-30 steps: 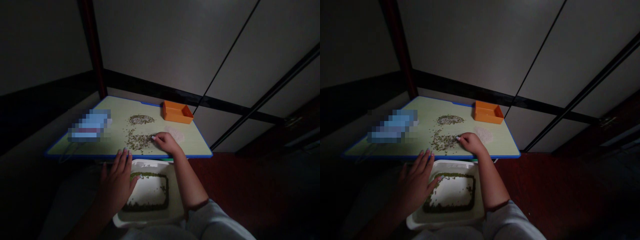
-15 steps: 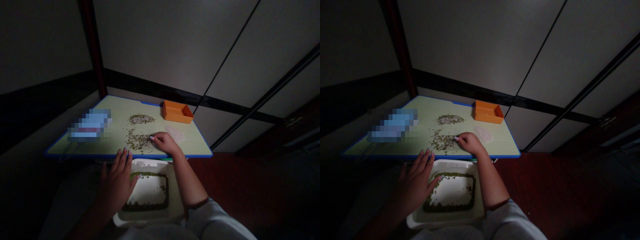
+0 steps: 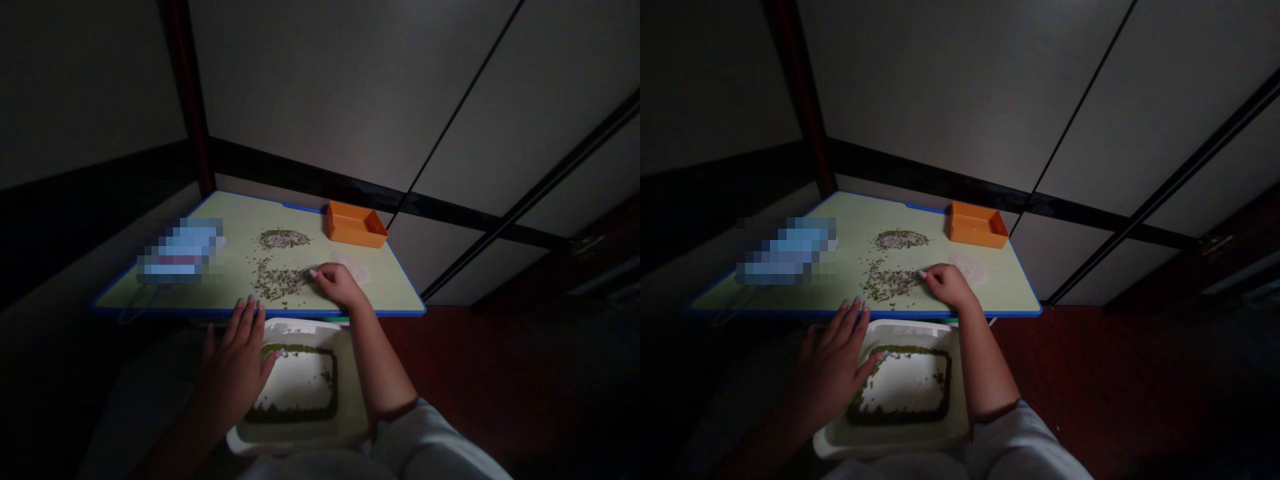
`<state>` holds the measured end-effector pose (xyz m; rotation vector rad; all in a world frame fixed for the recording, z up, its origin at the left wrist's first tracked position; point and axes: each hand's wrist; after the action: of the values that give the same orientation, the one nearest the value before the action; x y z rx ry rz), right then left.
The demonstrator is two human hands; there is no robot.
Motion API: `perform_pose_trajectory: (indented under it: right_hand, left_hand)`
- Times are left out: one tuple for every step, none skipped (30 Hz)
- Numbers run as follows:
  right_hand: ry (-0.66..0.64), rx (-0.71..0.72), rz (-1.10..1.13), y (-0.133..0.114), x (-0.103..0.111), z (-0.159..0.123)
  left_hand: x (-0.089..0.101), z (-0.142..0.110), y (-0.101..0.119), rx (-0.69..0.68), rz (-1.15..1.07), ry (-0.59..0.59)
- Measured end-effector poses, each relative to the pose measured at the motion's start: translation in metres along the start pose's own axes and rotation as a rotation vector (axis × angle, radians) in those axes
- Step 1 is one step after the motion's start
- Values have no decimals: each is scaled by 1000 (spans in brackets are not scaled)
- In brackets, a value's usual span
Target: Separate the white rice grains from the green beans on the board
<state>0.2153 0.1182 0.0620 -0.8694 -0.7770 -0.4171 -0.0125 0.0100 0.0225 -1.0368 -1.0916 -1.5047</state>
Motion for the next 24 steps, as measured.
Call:
perform_pose_trajectory:
  right_hand:
    - [1,-8,-2,0,0,0]
    - [1,-13,-6,0,0,0]
    - [0,-15,-10,0,0,0]
    - [-1,-13,-13,0,0,0]
    - [-3,-7,-14,-1,-1,0]
    - [-8,0,-13,-1,-1,1]
    - [-13,8,-11,-2,-2,1]
    - [-18,15,-11,-2,-2,2]
    - [-20,20,-12,-2,-3,2]
    - [-20,24,-13,-2,-3,3]
    - [-17,25,-15,-2,-4,3]
    - [-14,25,-18,-2,-4,3]
    - [-14,26,-22,-2,-4,3]
    - [-15,28,-26,-2,-5,4]
    - [-19,31,-31,-3,-5,4]
    - [-22,34,-36,-3,-5,4]
    - [-24,36,-41,-4,-5,4]
    - [-23,37,-46,-4,-5,5]
    - [-21,36,-50,-5,-5,5]
    - [-18,36,-53,-5,-5,5]
    - [-17,37,-54,-5,-5,5]
    - [-17,42,-55,-6,-6,6]
    - [-18,48,-55,-6,-6,6]
    - [-21,56,-56,-6,-7,7]
  left_hand:
    - [0,0,0,1,-1,0]
    - [0,0,0,3,-3,1]
    - [0,0,0,4,-4,1]
    - [0,-1,0,4,-6,1]
    - [0,-1,0,6,-8,1]
    - [0,-1,0,6,-9,1]
    - [0,-1,-1,7,-11,0]
    - [0,-1,-1,7,-13,-1]
    - [0,-1,-1,7,-15,-2]
    - [0,-1,-1,6,-17,-3]
    - [0,-1,-1,6,-19,-4]
    - [0,-1,-1,6,-22,-4]
    - [0,-1,-1,7,-24,-3]
    - [1,-1,0,7,-26,-3]
    - [1,-1,0,7,-28,-3]
    - [1,-1,0,7,-30,-3]
    - [2,-1,0,6,-32,-3]
    - [2,-1,0,4,-34,-4]
    - [3,-1,0,4,-37,-5]
    - [3,-1,0,4,-39,-6]
    - [3,-1,0,6,-41,-6]
    - [3,-1,0,10,-43,-8]
    - [4,-1,0,15,-45,-11]
    - [4,-2,0,23,-46,-13]
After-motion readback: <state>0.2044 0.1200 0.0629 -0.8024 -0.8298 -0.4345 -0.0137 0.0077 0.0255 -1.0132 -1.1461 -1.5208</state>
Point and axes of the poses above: each hand's wrist, its own z-axis towards the middle knuckle, its own x-axis out of the back of the hand, y = z × x, and after that the axes turned 10 degrees about x, right-handed
